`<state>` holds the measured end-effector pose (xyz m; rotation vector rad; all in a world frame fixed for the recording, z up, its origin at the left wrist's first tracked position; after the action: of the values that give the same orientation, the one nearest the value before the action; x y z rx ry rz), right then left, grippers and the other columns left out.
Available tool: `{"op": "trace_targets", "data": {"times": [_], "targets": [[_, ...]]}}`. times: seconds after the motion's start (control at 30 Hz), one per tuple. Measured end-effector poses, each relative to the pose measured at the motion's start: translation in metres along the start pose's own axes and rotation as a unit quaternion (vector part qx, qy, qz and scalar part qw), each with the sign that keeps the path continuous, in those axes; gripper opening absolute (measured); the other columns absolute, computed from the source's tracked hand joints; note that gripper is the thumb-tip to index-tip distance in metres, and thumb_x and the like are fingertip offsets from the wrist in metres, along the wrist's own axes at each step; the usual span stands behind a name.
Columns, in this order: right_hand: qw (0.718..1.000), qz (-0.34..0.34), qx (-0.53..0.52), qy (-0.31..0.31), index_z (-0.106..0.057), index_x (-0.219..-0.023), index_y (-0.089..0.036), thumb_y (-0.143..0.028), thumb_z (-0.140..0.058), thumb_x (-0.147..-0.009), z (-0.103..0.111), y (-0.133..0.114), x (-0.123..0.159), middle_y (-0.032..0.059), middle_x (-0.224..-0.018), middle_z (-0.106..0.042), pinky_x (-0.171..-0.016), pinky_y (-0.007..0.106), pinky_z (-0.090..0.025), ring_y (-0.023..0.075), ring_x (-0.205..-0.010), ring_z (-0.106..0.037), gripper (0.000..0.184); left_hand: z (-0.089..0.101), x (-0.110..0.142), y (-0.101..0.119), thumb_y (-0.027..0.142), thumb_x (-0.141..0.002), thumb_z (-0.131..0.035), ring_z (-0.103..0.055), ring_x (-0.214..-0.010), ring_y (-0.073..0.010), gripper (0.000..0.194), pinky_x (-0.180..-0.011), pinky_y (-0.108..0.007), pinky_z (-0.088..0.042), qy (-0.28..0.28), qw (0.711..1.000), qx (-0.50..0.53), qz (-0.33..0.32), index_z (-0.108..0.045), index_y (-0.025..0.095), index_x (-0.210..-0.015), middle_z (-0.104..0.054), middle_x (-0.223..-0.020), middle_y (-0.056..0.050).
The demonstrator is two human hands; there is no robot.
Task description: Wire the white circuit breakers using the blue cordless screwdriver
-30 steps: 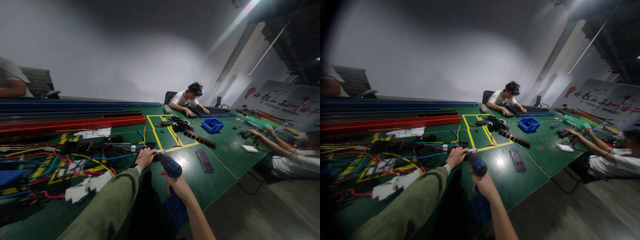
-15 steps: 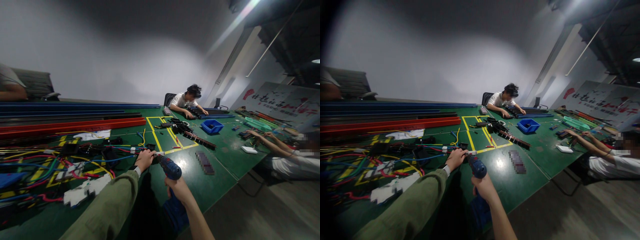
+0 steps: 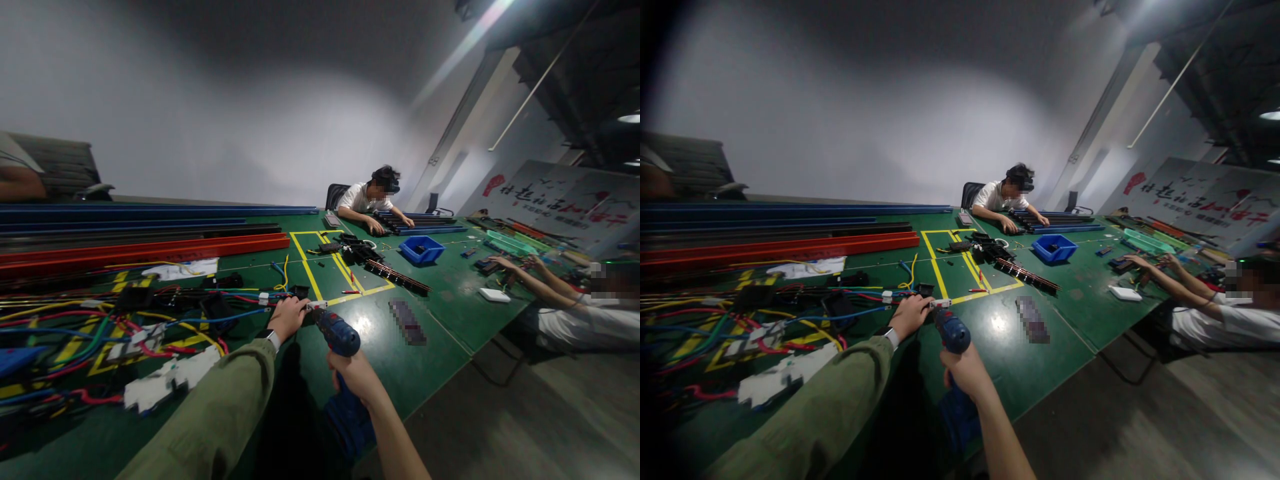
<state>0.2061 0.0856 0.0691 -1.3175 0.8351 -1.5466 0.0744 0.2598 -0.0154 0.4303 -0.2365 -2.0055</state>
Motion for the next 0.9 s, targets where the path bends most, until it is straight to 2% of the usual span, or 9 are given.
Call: {"op": "trace_targets", "data": {"times": [0.13,0.3,0.53,0.77,0.9], "targets": [[1.000,0.006,0.000,-0.007,-0.048,-0.079,-0.020,-0.025,-0.053,-0.067,0.0003,0.0024,-0.0019,-0.0085,-0.045,-0.042,-0.039,0.023,-0.032,0.0130,-0.037,-0.048,0.013,-0.0014,-0.0003,-0.0001,0.039,-0.093,-0.044,-0.051,-0.102,-0.0234,0.034,-0.086,-0.036,-0.032,0.003,1.000,-0.004,-0.007,-0.056,0.036,-0.124,-0.059,-0.104,-0.007],[0.999,0.031,-0.010,-0.010,-0.047,-0.080,-0.020,-0.027,-0.053,-0.068,0.0009,0.0009,-0.0025,-0.0074,-0.052,-0.047,-0.038,0.023,-0.033,0.0114,-0.036,-0.048,0.016,0.0002,0.0002,0.0004,0.041,-0.093,-0.044,-0.051,-0.102,-0.0233,0.033,-0.086,-0.036,-0.031,0.009,1.000,-0.004,-0.006,-0.058,0.035,-0.123,-0.060,-0.104,-0.007],[1.000,0.018,0.004,-0.005,-0.046,-0.082,-0.020,-0.026,-0.052,-0.069,0.0007,-0.0001,-0.0001,-0.0082,-0.050,-0.045,-0.038,0.023,-0.033,0.0116,-0.036,-0.049,0.016,0.0026,0.0010,0.0022,0.038,-0.093,-0.044,-0.051,-0.102,-0.0230,0.032,-0.086,-0.036,-0.031,0.005,1.000,-0.007,-0.006,-0.057,0.035,-0.123,-0.060,-0.103,-0.006],[0.999,0.030,-0.018,0.003,-0.045,-0.092,-0.020,-0.027,-0.053,-0.067,-0.0005,0.0015,-0.0024,-0.0089,-0.054,-0.047,-0.037,0.023,-0.033,0.0111,-0.034,-0.047,0.027,0.0042,0.0005,0.0030,0.037,-0.092,-0.046,-0.051,-0.104,-0.0234,0.032,-0.088,-0.037,-0.032,-0.006,1.000,-0.004,0.004,-0.057,0.035,-0.123,-0.059,-0.106,-0.006],[0.999,0.031,-0.010,0.003,-0.046,-0.088,-0.020,-0.029,-0.053,-0.067,-0.0012,0.0052,-0.0048,-0.0091,-0.051,-0.044,-0.036,0.023,-0.030,0.0116,-0.034,-0.047,0.023,0.0043,0.0005,0.0036,0.036,-0.092,-0.045,-0.051,-0.103,-0.0232,0.033,-0.088,-0.038,-0.032,-0.005,1.000,-0.007,0.005,-0.057,0.036,-0.123,-0.060,-0.105,-0.006]]}}
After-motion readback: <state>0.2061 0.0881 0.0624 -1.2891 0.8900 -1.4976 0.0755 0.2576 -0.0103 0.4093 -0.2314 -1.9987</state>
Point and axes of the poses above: each hand's wrist, its own x-axis away from the middle knuckle, its own z-axis out of the back of the hand, y = z × x, the point moved 6 cm from there along -x, towards the middle knuckle
